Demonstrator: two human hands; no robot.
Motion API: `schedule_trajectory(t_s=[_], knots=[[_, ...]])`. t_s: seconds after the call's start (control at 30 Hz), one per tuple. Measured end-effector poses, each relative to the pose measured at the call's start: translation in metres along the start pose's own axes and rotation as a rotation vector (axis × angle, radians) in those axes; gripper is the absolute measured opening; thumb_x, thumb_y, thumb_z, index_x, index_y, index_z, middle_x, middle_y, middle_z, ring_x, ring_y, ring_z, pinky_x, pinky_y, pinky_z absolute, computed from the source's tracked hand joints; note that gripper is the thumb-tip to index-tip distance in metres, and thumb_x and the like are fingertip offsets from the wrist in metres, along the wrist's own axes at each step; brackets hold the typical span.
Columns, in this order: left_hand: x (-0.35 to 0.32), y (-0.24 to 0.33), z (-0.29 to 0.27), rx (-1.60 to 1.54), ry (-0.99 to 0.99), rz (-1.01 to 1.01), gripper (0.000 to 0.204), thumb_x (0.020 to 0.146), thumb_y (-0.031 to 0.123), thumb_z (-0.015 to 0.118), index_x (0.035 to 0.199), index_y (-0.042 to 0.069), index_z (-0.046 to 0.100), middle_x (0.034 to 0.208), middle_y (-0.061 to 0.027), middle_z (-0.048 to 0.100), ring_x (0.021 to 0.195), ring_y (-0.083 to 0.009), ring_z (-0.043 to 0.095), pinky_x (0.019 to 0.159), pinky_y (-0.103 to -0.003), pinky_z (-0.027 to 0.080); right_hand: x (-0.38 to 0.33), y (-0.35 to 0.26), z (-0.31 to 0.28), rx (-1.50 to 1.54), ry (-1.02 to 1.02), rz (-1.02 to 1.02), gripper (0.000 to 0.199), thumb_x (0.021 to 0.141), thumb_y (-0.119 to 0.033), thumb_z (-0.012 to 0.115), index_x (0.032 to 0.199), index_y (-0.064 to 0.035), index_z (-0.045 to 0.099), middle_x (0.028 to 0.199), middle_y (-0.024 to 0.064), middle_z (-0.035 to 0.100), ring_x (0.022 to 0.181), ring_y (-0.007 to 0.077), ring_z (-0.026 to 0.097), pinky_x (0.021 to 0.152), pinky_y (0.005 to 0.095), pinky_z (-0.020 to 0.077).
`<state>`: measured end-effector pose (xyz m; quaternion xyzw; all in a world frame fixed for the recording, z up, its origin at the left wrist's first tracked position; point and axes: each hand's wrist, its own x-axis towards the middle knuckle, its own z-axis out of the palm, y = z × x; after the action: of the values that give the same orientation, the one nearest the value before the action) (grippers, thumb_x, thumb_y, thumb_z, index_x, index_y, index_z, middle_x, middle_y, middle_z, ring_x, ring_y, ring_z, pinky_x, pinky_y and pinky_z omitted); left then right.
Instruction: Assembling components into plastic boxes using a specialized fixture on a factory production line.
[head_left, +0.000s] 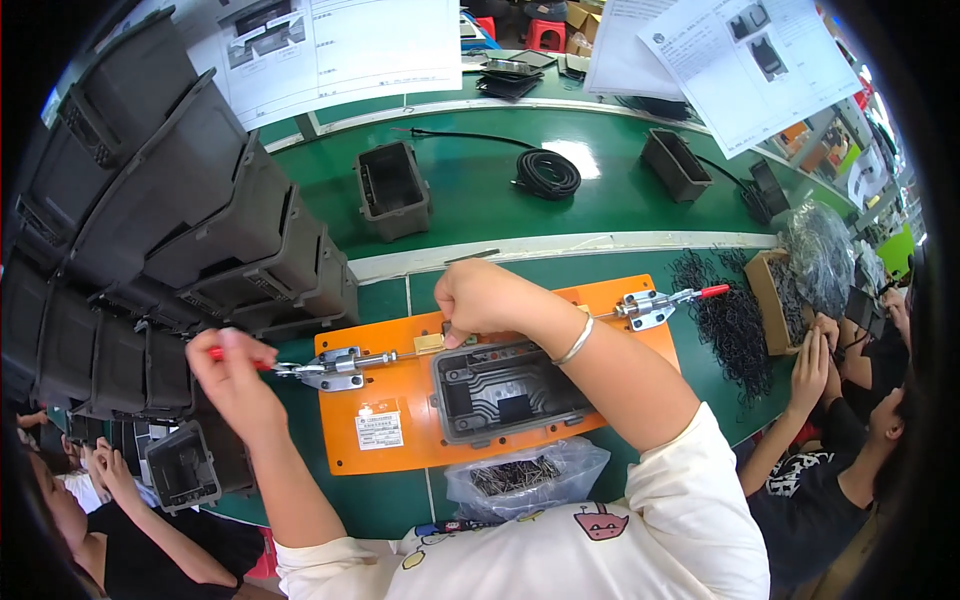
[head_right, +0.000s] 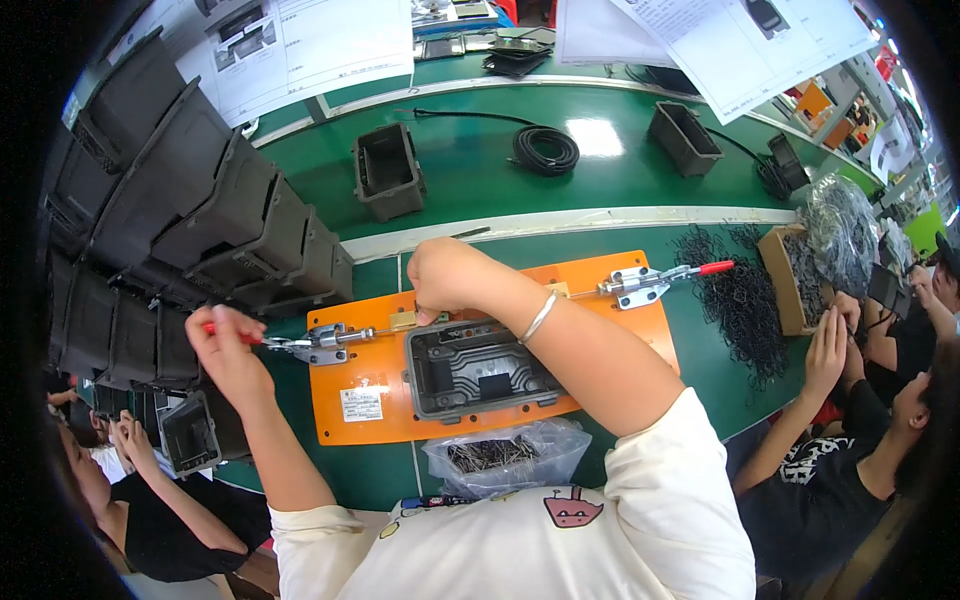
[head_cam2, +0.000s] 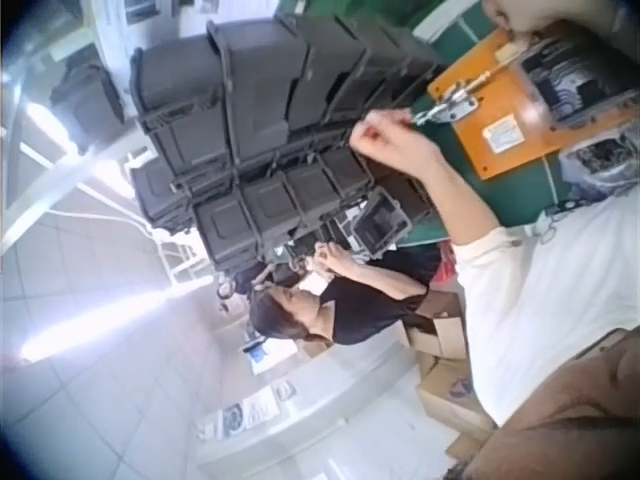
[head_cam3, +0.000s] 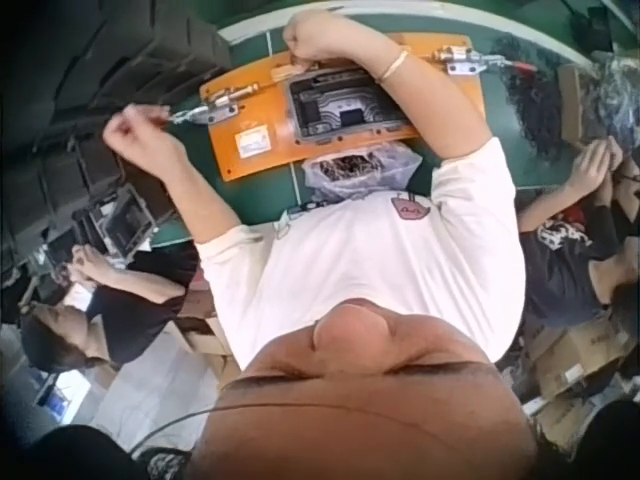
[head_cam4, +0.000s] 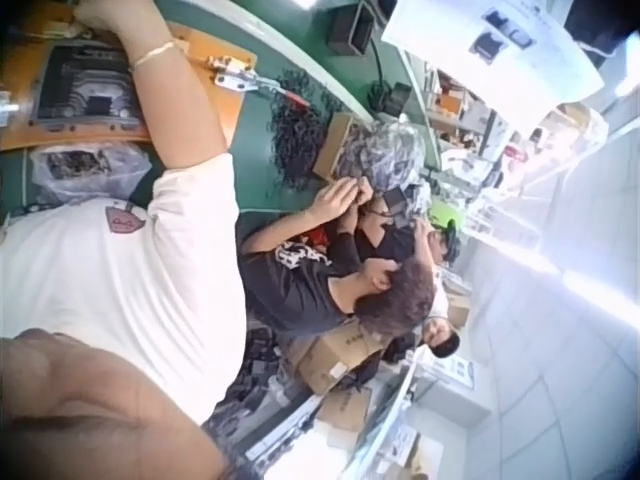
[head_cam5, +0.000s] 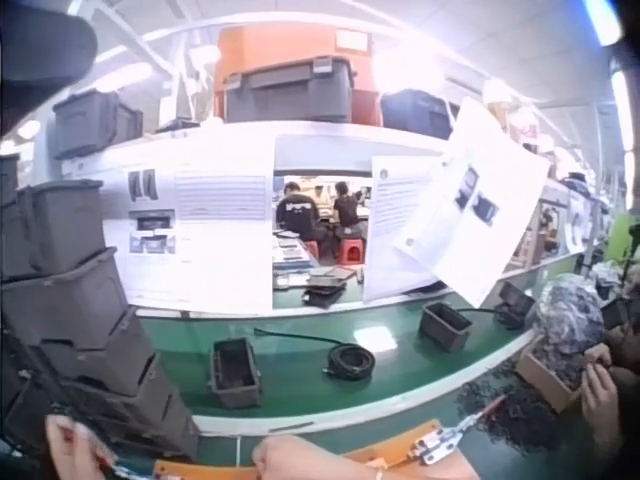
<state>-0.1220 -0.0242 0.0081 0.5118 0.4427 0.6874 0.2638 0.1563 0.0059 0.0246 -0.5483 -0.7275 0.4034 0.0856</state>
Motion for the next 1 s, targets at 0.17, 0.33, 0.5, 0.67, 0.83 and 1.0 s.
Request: schedule_trajectory(t_s=[0.17, 0.33, 0.5, 0.67, 0.83, 1.0], knots=[[-0.045, 0.008, 0.065, 0.876, -0.591, 0.462, 0.018, 0.081, 0.007, 0.067, 0.076, 0.004, 0.05, 0.073, -0.0122, 0.054, 0.071, -0.0324, 0.056, 0.065, -0.041, 0.043, 0.001, 0.004, 0.004, 0.007, -0.005, 0.0, 0.031, 0.06, -0.008, 0.085, 0.065, -0.0006, 0.055, 0.054, 0.0099, 0.058, 0.048, 0.0195, 0.06, 0.046, 0.0332, 0.0456], [-0.038, 0.004, 0.048, 0.488, -0.506, 0.255, 0.01, 0.082, 0.005, 0.067, 0.086, 0.004, 0.058, 0.075, -0.0093, 0.057, 0.069, -0.0242, 0.056, 0.07, -0.033, 0.045, -0.021, 0.023, -0.003, 0.13, 0.074, -0.064, 0.034, 0.066, -0.016, 0.085, 0.086, 0.0005, 0.063, 0.062, 0.0087, 0.062, 0.058, 0.0193, 0.065, 0.052, 0.0297, 0.0479], [-0.009, 0.008, -0.001, 0.579, 0.43, 0.491, 0.034, 0.093, 0.007, 0.059, 0.122, -0.001, 0.043, 0.115, -0.0118, 0.049, 0.099, -0.0175, 0.052, 0.087, -0.031, 0.044, -0.107, 0.092, -0.039, 0.272, 0.909, -0.076, 0.037, 0.072, -0.024, 0.083, 0.095, -0.0013, 0.066, 0.079, 0.0074, 0.066, 0.072, 0.0139, 0.063, 0.064, 0.0292, 0.0521], [-0.05, 0.05, 0.071, 0.54, -0.434, 0.525, 0.028, 0.074, 0.005, 0.072, 0.097, 0.001, 0.057, 0.109, -0.0158, 0.055, 0.101, -0.0301, 0.054, 0.09, -0.038, 0.041, -0.212, 0.226, -0.045, -0.117, 1.702, 0.439, 0.048, 0.078, -0.028, 0.079, 0.113, -0.0009, 0.058, 0.103, 0.0114, 0.061, 0.089, 0.0218, 0.059, 0.076, 0.0317, 0.0497], [-0.078, 0.04, 0.166, 0.64, -1.113, 0.481, 0.037, 0.073, 0.026, 0.077, 0.093, 0.001, 0.058, 0.096, -0.0142, 0.055, 0.097, -0.0319, 0.053, 0.086, -0.043, 0.04, -0.216, 0.262, -0.04, 1.597, 1.394, 0.096, 0.065, 0.083, -0.049, 0.07, 0.121, -0.0016, 0.047, 0.123, 0.0186, 0.054, 0.112, 0.035, 0.056, 0.093, 0.0454, 0.0467], [-0.093, 0.01, 0.198, 0.644, -1.064, 0.452, 0.033, 0.067, 0.021, 0.077, 0.081, 0.0, 0.056, 0.087, -0.0166, 0.054, 0.086, -0.036, 0.055, 0.074, -0.046, 0.045, -0.187, 0.26, -0.067, 1.784, 1.44, -0.279, 0.046, 0.093, -0.046, 0.058, 0.064, -0.011, 0.051, 0.076, 0.0122, 0.067, 0.092, 0.0314, 0.064, 0.086, 0.0433, 0.046]])
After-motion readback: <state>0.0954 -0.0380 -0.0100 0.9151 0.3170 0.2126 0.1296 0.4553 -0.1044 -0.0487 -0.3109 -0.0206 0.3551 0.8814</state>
